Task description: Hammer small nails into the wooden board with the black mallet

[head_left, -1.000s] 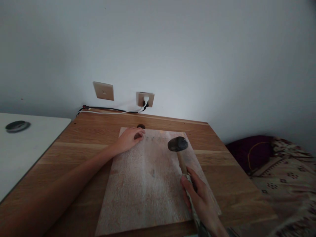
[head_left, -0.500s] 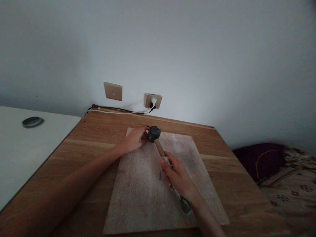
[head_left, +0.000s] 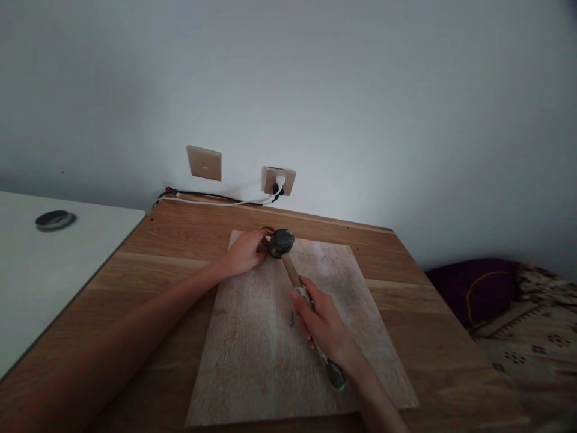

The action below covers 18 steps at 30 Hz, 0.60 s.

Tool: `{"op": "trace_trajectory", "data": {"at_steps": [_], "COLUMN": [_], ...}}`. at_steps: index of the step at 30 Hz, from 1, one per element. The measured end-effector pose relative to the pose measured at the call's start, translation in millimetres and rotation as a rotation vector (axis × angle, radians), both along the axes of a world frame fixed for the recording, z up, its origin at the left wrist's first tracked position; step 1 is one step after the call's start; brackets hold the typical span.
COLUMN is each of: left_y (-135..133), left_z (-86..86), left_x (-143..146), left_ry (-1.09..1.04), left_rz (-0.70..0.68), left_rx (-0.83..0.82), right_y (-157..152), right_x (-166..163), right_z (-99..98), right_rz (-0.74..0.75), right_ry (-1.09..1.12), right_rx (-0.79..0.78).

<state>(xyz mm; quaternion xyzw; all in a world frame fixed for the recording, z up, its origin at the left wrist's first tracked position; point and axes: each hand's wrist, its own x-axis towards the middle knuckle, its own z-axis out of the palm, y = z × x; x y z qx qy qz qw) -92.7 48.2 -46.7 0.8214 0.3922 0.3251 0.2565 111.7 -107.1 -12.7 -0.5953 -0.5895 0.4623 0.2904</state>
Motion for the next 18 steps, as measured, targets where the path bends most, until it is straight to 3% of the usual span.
{"op": "trace_trajectory", "data": {"at_steps": [10, 18], "left_y": [1.5, 1.1], "left_z": [-3.1, -2.5], "left_x": [-0.8, -0.7], "left_ry": [0.035, 0.066], "left_rz": [0.018, 0.029], "left_rx": [0.031, 0.036], "right_y": [-4.2, -5.0], "right_x": [1.1, 1.8], "right_z": [-16.8, -17.0], "right_rz": [-0.006, -0.022], "right_ry": [0.093, 0.138], "right_rx": [0.024, 0.009]}}
